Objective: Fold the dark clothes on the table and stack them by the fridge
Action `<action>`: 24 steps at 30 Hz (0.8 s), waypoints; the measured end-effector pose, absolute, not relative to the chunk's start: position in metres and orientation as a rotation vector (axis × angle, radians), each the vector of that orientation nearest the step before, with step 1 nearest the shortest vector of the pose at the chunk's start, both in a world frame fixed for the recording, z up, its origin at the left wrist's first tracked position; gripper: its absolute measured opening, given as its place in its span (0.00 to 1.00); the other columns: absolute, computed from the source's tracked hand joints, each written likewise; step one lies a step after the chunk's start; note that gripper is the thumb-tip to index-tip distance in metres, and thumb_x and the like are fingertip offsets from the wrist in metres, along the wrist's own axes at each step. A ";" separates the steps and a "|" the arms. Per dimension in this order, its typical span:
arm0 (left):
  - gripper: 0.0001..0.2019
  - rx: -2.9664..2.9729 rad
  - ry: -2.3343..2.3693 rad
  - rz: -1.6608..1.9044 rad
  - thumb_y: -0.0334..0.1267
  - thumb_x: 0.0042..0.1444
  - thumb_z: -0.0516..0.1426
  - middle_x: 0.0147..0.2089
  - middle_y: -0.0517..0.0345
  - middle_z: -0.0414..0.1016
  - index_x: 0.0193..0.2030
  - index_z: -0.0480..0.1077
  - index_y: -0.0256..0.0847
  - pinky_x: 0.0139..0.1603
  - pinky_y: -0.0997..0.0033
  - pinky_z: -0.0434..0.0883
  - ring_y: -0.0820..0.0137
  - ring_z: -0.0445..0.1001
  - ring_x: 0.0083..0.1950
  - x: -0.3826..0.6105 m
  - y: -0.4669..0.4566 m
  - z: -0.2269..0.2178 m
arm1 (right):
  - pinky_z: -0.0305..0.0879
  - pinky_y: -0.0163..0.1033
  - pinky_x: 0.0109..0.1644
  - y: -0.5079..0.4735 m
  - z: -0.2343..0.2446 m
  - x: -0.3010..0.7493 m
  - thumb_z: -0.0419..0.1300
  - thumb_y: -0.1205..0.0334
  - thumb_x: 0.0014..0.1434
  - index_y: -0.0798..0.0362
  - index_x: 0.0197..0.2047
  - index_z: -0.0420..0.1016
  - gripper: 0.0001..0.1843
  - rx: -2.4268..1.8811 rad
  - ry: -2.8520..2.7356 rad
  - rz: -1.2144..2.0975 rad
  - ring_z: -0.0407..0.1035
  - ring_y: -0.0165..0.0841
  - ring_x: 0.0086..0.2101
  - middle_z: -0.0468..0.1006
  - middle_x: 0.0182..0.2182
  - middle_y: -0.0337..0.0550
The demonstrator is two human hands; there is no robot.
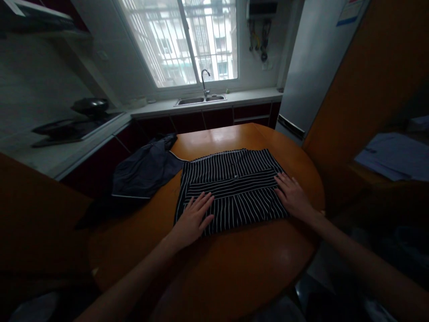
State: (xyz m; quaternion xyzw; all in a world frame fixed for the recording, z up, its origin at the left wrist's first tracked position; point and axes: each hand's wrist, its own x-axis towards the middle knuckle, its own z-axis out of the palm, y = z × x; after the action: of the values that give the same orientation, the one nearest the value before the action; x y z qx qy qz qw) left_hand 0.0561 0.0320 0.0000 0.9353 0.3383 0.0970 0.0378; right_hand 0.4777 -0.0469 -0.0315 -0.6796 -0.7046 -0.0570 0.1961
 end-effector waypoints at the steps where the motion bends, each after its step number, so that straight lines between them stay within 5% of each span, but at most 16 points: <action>1: 0.31 2.887 1.014 0.303 0.49 0.70 0.50 0.76 0.48 0.52 0.76 0.48 0.47 0.73 0.41 0.50 0.55 0.48 0.76 0.047 0.019 0.003 | 0.47 0.61 0.71 -0.055 -0.031 0.472 0.43 0.52 0.71 0.51 0.71 0.60 0.29 -1.839 -2.012 -0.134 0.50 0.45 0.70 0.59 0.70 0.51; 5: 0.35 2.819 1.265 0.461 0.49 0.60 0.61 0.66 0.45 0.65 0.73 0.56 0.49 0.65 0.42 0.66 0.50 0.65 0.66 -0.005 -0.017 -0.001 | 0.58 0.60 0.65 -0.091 -0.043 0.484 0.49 0.51 0.69 0.50 0.67 0.65 0.27 -1.801 -1.894 -0.133 0.62 0.50 0.62 0.69 0.63 0.55; 9: 0.20 2.624 1.395 0.613 0.45 0.63 0.59 0.53 0.50 0.74 0.60 0.69 0.46 0.54 0.56 0.76 0.59 0.75 0.53 -0.048 -0.031 -0.020 | 0.67 0.57 0.54 -0.125 -0.071 0.522 0.56 0.46 0.64 0.51 0.57 0.74 0.24 -1.888 -1.683 -0.244 0.70 0.51 0.49 0.76 0.49 0.56; 14: 0.10 2.630 1.260 0.693 0.43 0.68 0.54 0.42 0.54 0.76 0.43 0.75 0.44 0.47 0.64 0.76 0.65 0.76 0.44 -0.046 -0.033 -0.025 | 0.67 0.54 0.49 -0.138 -0.078 0.535 0.56 0.48 0.63 0.50 0.40 0.77 0.15 -1.907 -1.568 -0.146 0.72 0.48 0.42 0.79 0.39 0.52; 24: 0.13 2.703 1.201 0.750 0.44 0.70 0.50 0.41 0.54 0.77 0.43 0.74 0.45 0.43 0.67 0.77 0.65 0.77 0.42 -0.051 -0.021 -0.004 | 0.69 0.52 0.49 -0.120 -0.057 0.552 0.54 0.53 0.63 0.51 0.36 0.76 0.14 -1.853 -1.550 0.069 0.73 0.46 0.40 0.80 0.37 0.51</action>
State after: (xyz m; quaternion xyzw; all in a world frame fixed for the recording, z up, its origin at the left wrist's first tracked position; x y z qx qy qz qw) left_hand -0.0511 -0.0207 -0.0041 0.8849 0.3932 0.2454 0.0452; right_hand 0.5524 -0.1200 -0.0566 -0.7168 -0.5997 0.0267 0.3547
